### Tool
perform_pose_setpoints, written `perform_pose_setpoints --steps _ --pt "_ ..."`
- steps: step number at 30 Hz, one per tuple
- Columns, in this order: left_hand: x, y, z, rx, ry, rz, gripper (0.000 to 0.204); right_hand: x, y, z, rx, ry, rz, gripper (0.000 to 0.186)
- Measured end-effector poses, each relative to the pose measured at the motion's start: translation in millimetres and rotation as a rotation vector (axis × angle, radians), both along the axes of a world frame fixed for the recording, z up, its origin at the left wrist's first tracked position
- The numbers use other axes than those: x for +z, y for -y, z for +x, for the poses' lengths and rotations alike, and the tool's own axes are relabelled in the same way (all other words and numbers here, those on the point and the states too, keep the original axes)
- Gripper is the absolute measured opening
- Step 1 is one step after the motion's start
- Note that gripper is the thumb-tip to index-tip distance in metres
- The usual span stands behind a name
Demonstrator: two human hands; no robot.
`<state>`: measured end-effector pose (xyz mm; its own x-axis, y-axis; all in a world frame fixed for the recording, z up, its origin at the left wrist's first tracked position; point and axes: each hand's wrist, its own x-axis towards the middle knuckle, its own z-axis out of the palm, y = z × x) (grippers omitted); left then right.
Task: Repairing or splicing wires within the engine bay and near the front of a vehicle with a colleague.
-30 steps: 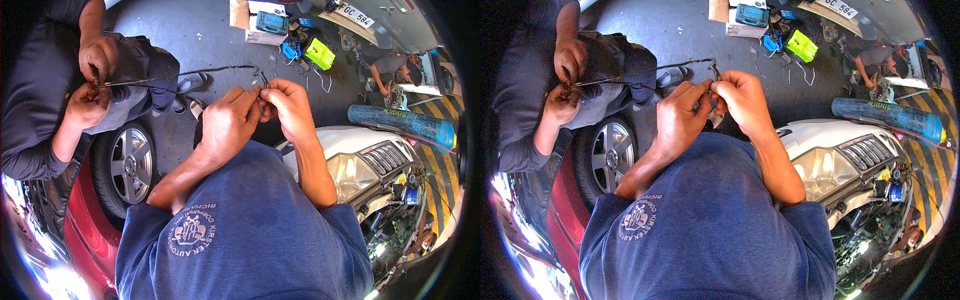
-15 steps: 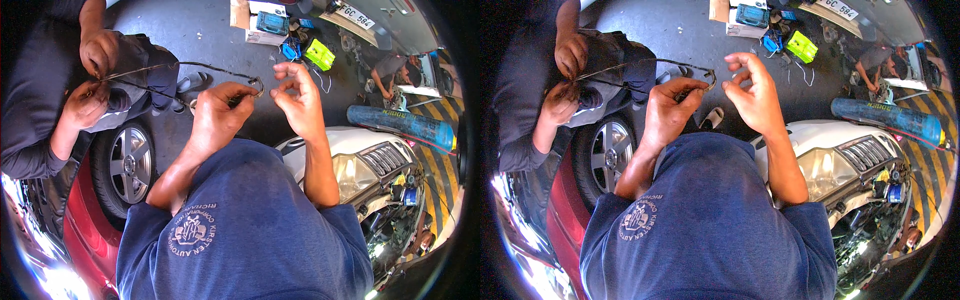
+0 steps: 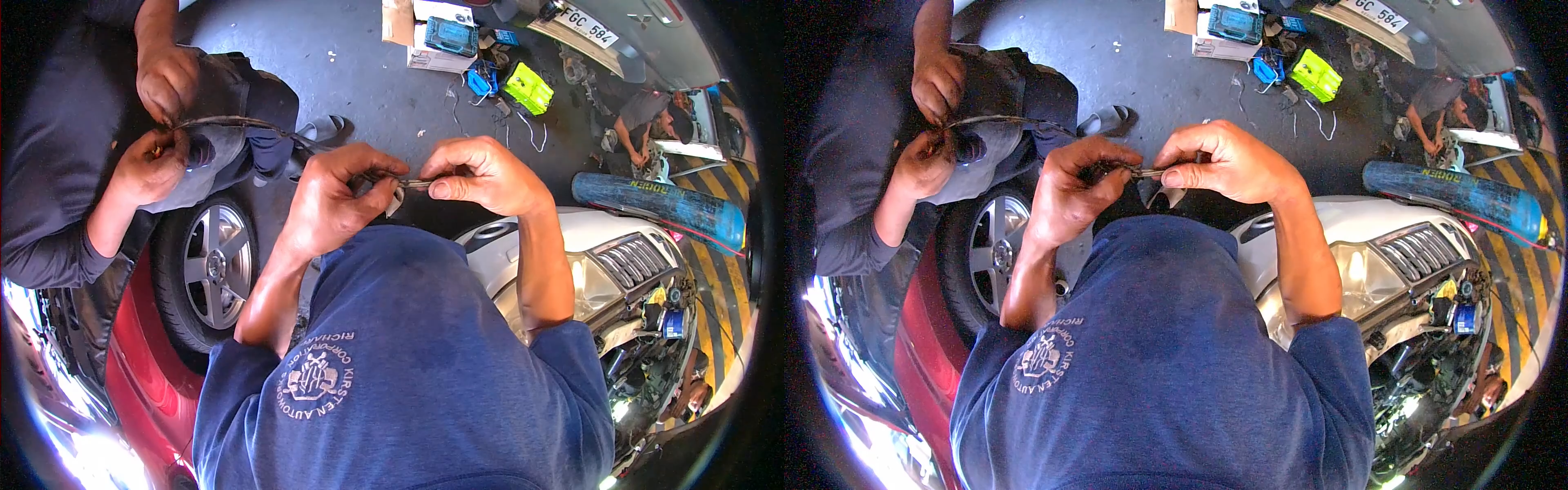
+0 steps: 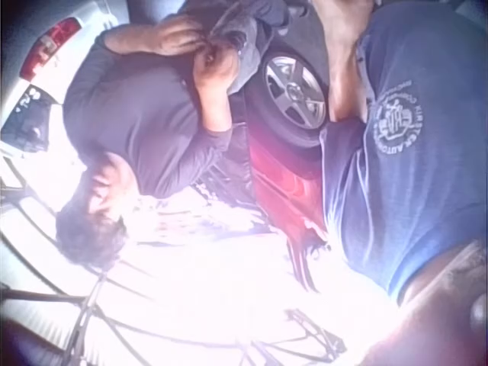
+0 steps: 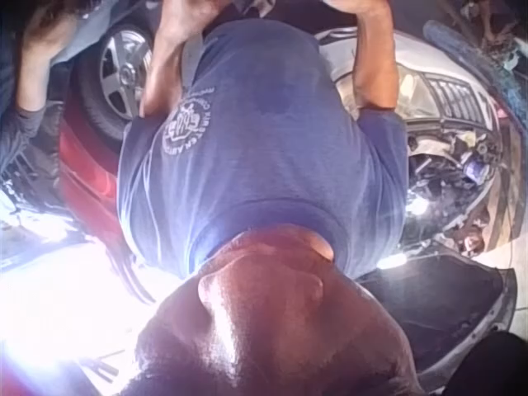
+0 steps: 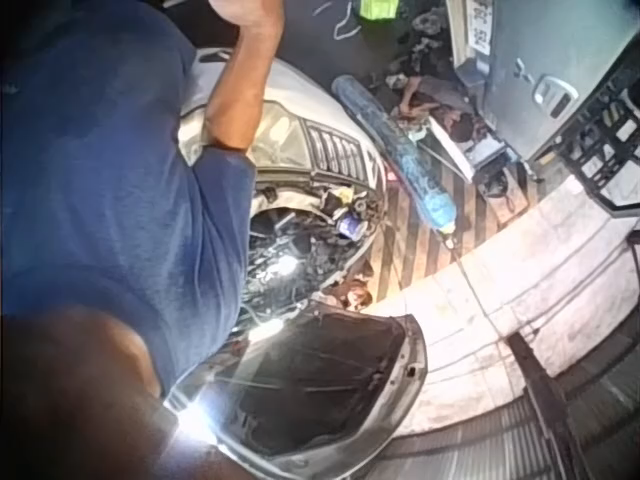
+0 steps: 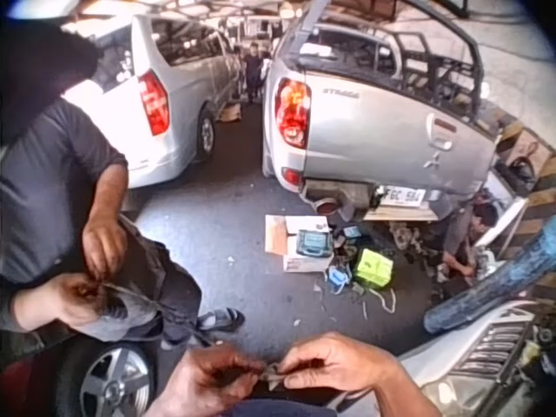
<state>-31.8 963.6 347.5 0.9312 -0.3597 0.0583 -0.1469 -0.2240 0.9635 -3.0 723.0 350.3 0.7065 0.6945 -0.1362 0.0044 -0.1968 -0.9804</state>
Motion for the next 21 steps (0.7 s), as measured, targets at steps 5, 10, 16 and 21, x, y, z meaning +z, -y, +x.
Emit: perform_pose_setpoints --steps 5,10,16,21 --pt "6.7 3.9 -1.7 -0.047 -0.058 0.130 0.018 8.2 -9.5 -0.6 -0.048 0.326 -0.167 0.015" --pt "12.2 12.6 1.4 -0.120 -0.198 0.199 0.022 22.8 -15.9 -8.8 -0.028 0.571 -0.380 0.014" --pt "4.5 20.5 4.0 -0.155 -0.222 0.206 0.020 31.5 -18.4 -15.3 -0.013 0.564 -0.488 0.014" --pt "-11.8 21.7 6.3 -0.161 -0.478 -0.057 0.016 28.9 -15.0 -14.4 -0.056 0.513 -0.413 0.013"
